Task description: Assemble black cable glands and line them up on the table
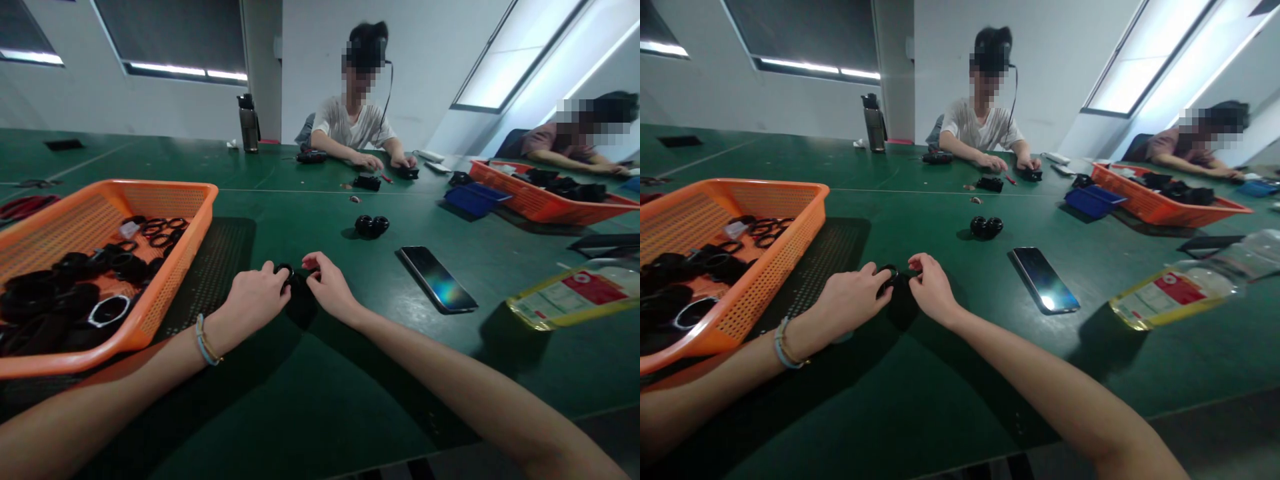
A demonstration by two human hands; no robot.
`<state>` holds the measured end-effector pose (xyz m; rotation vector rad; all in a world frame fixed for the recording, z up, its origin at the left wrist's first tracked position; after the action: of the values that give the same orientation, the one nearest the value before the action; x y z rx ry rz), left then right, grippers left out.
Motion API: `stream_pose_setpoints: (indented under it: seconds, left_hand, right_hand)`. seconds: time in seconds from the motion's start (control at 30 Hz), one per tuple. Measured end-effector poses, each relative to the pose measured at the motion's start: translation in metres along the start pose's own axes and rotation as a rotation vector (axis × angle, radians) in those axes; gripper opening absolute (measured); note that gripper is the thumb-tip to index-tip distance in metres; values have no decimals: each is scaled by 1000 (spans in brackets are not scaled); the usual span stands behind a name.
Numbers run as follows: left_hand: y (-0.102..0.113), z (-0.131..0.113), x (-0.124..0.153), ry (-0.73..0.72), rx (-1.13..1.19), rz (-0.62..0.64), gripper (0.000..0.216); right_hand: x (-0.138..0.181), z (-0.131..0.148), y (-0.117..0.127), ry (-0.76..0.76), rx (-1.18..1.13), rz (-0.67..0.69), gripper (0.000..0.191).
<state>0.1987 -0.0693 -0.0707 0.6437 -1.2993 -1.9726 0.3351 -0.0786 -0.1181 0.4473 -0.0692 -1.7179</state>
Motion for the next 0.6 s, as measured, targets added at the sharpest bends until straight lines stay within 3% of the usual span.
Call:
stream_pose_setpoints:
  seconds: [0.2, 0.3, 0.43, 0.5, 0.6]
  left_hand:
    - [-2, 6, 4, 61, 61, 15, 36]
    - [-6, 9, 5, 133, 234, -145, 37]
    - [-15, 9, 5, 96, 720, -394, 37]
    - [-21, 6, 5, 50, 904, -471, 37]
    - [-26, 0, 5, -32, 991, -516, 43]
  right_hand:
    - [4, 6, -2, 65, 17, 37, 24]
    - [8, 12, 0, 195, -48, 84, 26]
    - [17, 22, -4, 486, -63, 302, 40]
    - [19, 23, -5, 539, -55, 328, 45]
    - [17, 20, -5, 527, -41, 285, 36]
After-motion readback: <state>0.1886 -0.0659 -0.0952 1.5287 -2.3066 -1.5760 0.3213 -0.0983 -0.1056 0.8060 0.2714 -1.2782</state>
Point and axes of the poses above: each hand's wrist, its own x-axis away from the middle knuckle, its own y-axis out of the back of the hand, z = x × y, the point moved 3 cm from there along -x, towards the middle knuckle, and after that the axes turned 14 degrees about -x, right-handed, at the moved point
